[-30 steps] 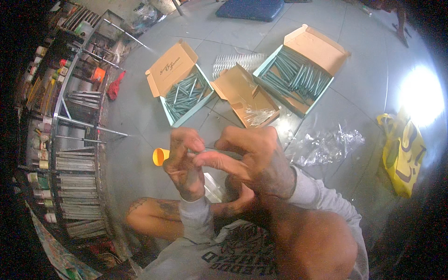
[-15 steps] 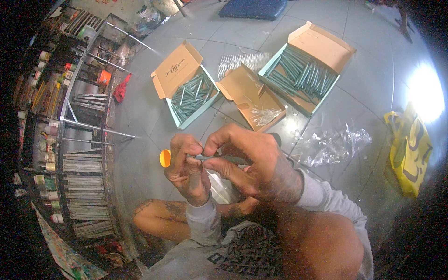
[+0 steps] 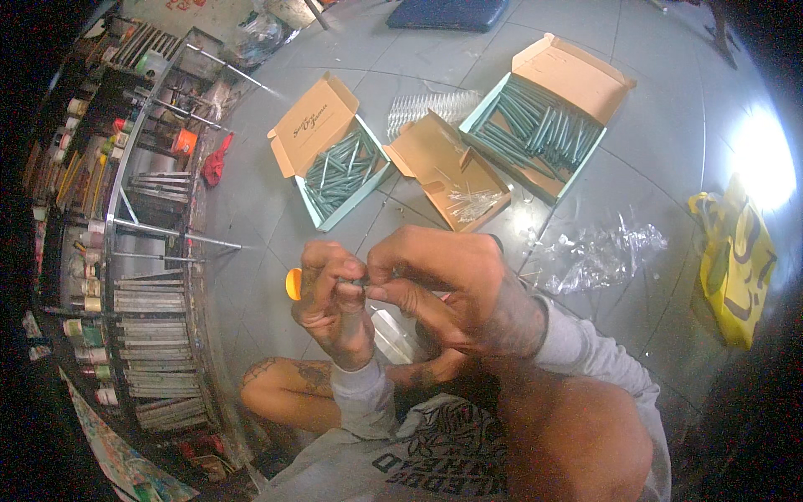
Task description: The person inserts teal-colored pins into a clear plastic strip and a teal-colored tube by hand while sitting on the floor.
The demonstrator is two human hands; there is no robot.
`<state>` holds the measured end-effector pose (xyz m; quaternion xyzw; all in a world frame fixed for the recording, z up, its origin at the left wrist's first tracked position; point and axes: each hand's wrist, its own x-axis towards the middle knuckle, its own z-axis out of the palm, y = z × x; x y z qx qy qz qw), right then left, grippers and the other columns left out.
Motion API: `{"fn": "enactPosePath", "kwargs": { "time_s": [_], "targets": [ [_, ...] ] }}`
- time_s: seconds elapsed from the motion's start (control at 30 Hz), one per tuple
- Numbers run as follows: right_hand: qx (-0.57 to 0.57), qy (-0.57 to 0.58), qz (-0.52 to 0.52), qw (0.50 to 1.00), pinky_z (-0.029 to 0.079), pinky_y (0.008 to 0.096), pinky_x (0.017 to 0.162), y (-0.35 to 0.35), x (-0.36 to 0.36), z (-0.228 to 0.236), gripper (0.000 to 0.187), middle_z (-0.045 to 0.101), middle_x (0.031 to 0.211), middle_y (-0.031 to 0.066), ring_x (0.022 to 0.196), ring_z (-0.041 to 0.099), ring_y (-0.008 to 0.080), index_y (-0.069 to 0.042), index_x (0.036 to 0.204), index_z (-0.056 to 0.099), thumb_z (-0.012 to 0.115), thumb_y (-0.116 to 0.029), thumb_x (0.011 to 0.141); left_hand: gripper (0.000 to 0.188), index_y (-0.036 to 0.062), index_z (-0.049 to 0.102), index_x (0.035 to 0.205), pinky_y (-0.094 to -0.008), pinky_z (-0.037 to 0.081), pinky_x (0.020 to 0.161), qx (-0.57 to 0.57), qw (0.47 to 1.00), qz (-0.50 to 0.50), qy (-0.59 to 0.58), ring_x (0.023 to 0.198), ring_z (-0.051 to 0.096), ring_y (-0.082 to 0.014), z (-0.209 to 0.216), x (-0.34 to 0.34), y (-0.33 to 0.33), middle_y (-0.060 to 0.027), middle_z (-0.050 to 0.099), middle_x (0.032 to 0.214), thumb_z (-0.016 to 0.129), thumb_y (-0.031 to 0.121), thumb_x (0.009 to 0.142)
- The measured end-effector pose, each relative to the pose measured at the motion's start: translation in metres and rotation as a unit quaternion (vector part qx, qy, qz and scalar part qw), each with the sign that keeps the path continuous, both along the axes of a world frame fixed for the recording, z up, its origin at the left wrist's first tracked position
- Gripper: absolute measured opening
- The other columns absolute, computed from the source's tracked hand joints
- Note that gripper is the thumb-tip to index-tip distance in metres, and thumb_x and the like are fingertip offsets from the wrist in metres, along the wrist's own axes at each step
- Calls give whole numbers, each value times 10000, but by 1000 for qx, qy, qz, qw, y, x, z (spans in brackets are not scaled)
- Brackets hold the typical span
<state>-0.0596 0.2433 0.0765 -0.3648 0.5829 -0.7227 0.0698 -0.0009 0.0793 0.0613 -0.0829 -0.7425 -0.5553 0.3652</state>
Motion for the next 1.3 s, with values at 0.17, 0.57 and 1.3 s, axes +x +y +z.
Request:
{"fn": "enactPosePath", "kwargs": {
  "time_s": [0.17, 0.57, 1.3],
  "targets": [
    [-20, 51, -7, 998, 539, 310, 729, -3, -4, -10, 150, 671, 943, 107, 829, 683, 196, -5, 984, 623, 719, -5, 867, 236, 13, 749, 898, -312, 428, 749, 7, 1000, 6, -10, 875, 518, -187, -3, 2, 1, -49, 628, 906, 754, 248, 884],
    [47, 109, -93, 989, 561, 330, 694, 8, -11, -3, 194, 689, 872, 116, 803, 717, 256, -13, 977, 669, 735, 8, 795, 180, 35, 773, 924, -297, 425, 735, -87, 993, -16, -83, 890, 507, -177, 19, -2, -8, -44, 651, 920, 762, 205, 867],
    [90, 221, -169, 956, 482, 406, 546, 5, -18, -18, 225, 523, 789, 118, 657, 606, 311, -20, 928, 579, 693, 45, 745, 174, 39, 771, 969, -286, 404, 736, -104, 984, -31, -145, 856, 503, -172, 18, -17, -4, -41, 679, 913, 764, 188, 879]
  ]
}}
